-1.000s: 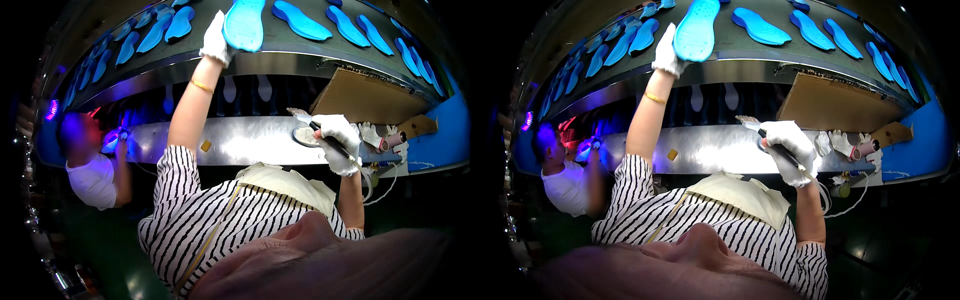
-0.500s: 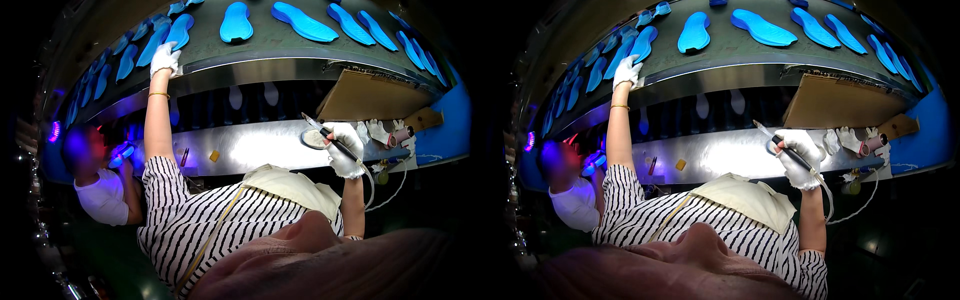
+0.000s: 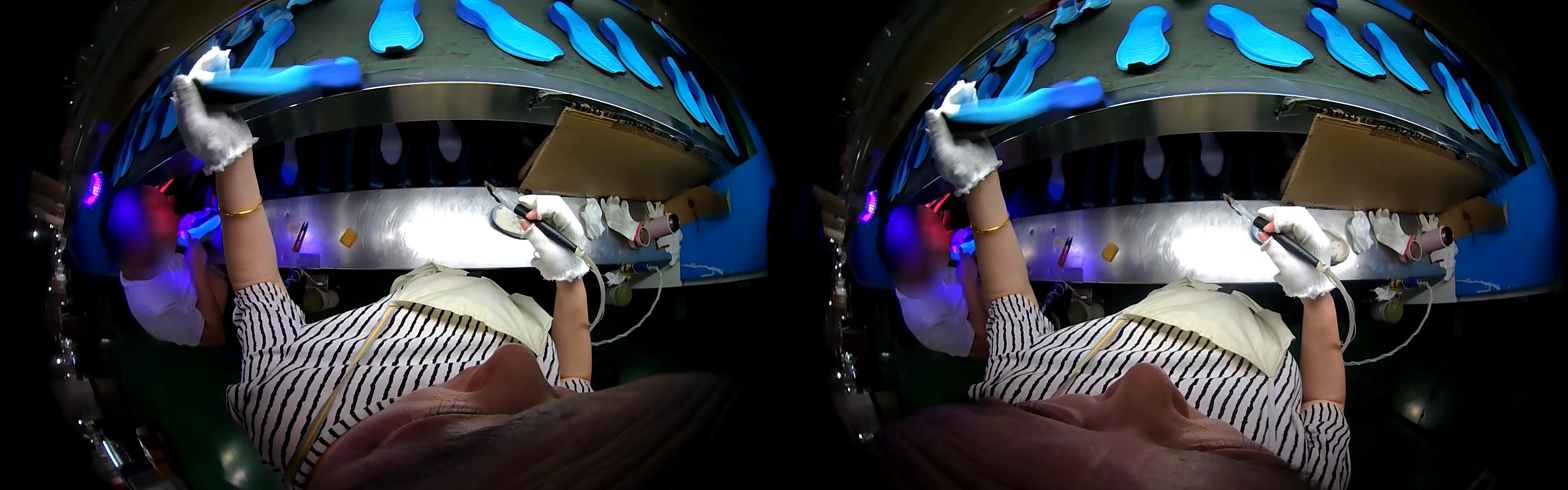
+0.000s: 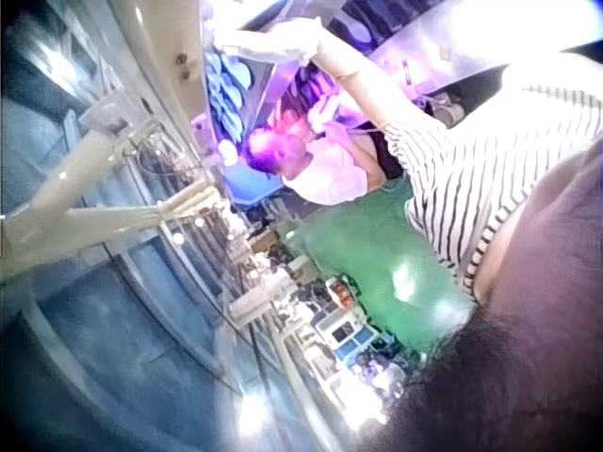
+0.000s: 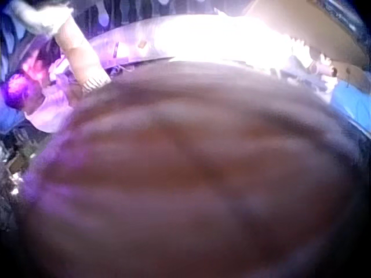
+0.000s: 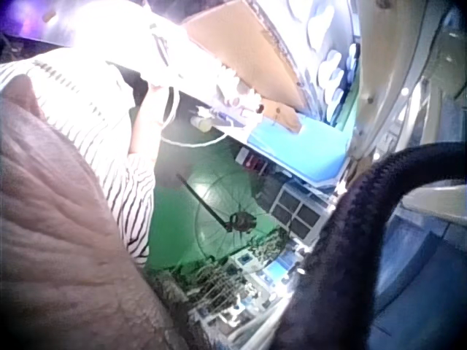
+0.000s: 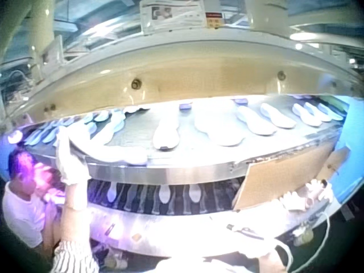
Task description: The person applies adhesive to the edges of blue shoe soles using a brush, handling them one at a time and placing each one onto a moving conveyor belt.
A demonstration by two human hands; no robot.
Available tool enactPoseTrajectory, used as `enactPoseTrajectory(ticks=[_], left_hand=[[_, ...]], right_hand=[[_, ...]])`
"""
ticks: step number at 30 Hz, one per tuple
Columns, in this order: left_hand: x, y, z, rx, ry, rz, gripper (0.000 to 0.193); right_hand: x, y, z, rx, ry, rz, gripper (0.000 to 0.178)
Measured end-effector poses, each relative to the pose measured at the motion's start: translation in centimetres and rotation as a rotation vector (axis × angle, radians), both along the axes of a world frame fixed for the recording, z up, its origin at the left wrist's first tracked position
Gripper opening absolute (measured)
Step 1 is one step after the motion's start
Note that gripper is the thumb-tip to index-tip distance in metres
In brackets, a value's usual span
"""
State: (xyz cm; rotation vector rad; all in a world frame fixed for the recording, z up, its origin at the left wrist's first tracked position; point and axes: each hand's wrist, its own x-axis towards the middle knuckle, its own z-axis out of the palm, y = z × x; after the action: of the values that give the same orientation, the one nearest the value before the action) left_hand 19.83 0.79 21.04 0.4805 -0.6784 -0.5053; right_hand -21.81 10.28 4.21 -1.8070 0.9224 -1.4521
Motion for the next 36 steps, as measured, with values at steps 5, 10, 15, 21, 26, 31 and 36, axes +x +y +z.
enactPoseTrajectory(ticks=[5, 10, 15, 21, 26, 31, 36], left_hand=[[-4.5, 3.4, -1.8, -0.075, -0.366, -0.81, 0.043], [-11.9, 4.1, -13.1, 0.169, 0.137, -1.372, 0.06], [-15.8, 9.8, -17.5, 0.472, 0.406, -1.399, 0.089], [-17.8, 10.2, -18.3, 0.544, 0.51, -1.282, 0.101], [-22.4, 10.2, -18.2, 0.327, 0.396, -1.166, 0.078], [-23.1, 9.9, -20.1, 0.529, 0.432, -1.029, 0.077], [-20.9, 10.8, -20.4, 0.545, 0.32, -1.068, 0.083]], right_hand=[[-1.4, -0.1, -0.2, -0.004, 0.012, 0.059, 0.017], [-2.2, 0.2, -1.0, 0.231, -0.165, 0.099, 0.018], [-3.4, 0.8, -0.9, 0.329, -0.166, 0.033, 0.017], [-1.0, -0.1, 0.1, 0.322, -0.29, 0.196, 0.015], [2.3, -1.4, 2.3, 0.185, -0.24, 0.16, 0.018], [4.4, -1.2, 1.0, 0.145, -0.243, 0.14, 0.019], [4.1, -0.2, 1.1, 0.255, -0.263, 0.263, 0.018]])
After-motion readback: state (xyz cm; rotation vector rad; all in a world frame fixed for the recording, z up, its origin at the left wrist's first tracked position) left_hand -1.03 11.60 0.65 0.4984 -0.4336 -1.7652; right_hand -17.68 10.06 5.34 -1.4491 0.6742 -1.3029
